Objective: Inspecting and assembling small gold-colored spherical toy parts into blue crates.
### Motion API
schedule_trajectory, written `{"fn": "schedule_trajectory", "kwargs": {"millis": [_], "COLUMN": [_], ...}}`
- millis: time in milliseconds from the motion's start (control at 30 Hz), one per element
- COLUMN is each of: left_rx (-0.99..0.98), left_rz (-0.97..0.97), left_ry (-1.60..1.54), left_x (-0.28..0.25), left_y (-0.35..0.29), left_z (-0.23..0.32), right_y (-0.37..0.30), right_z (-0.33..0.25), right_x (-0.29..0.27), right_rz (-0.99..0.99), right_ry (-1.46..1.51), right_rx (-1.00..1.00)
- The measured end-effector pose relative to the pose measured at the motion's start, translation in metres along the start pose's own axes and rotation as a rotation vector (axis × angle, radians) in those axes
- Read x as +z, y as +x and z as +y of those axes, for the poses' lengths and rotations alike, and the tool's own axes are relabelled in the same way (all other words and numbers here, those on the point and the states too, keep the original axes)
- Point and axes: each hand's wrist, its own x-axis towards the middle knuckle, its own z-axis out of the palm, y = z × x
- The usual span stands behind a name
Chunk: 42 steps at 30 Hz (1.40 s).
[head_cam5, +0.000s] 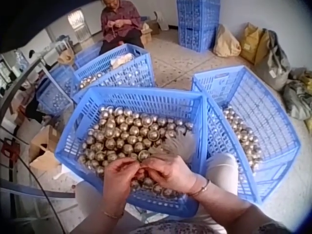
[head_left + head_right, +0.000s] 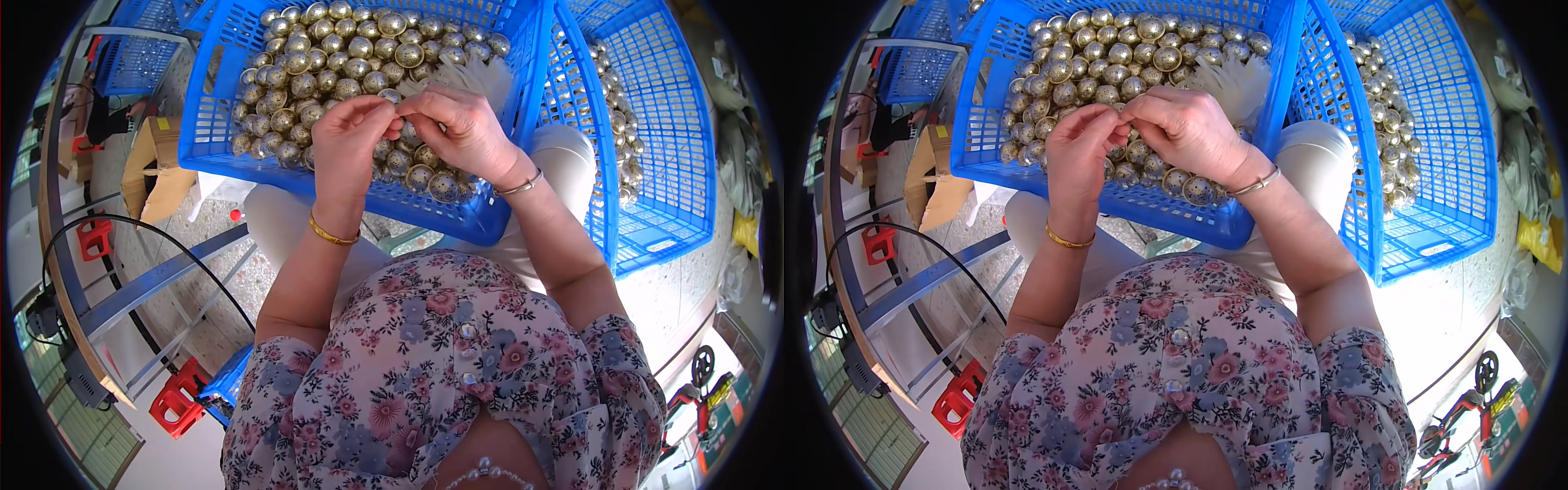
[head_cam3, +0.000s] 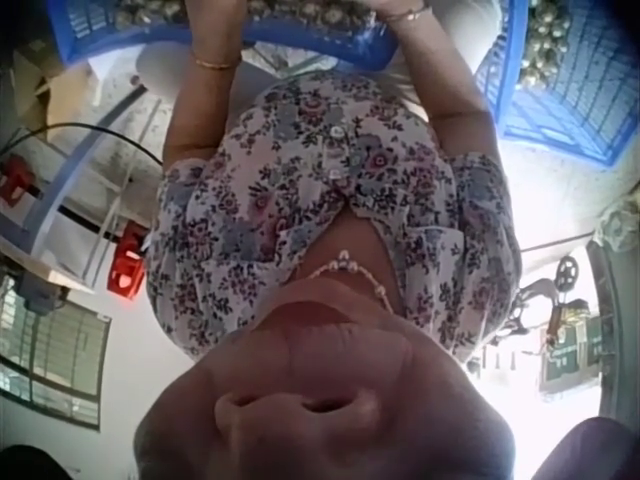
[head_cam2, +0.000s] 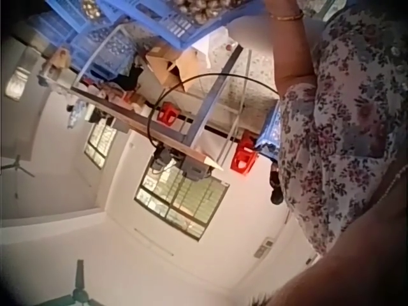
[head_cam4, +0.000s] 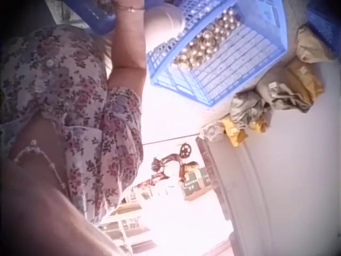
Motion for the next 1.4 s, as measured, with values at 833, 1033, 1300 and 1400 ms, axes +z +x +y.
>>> {"fn": "schedule_trajectory", "kwargs": {"millis": [833, 1033, 1300, 1400], "left_rx": [0.590, 0.310, 0.336, 0.480], "left_rz": [-0.144, -0.122, -0.396, -0.517], "left_ry": [0.699, 0.810, 1.472, 1.559], "left_x": [0.012, -0.022, -0.018, -0.022], "left_y": [0.039, 0.148, 0.226, 0.237], "left_z": [-0.026, -0.085, -0.158, -0.168], "right_y": [0.001, 0.007, 0.011, 0.012], "right_z": [0.026, 0.034, 0.040, 0.042], "right_x": [-0.008, -0.015, -0.022, -0.022], "right_rz": [-0.015, 0.089, 0.139, 0.147], "right_ry": [0.582, 0.418, 0.590, 0.673], "right_rx": [0.810, 0.817, 0.977, 1.021]}}
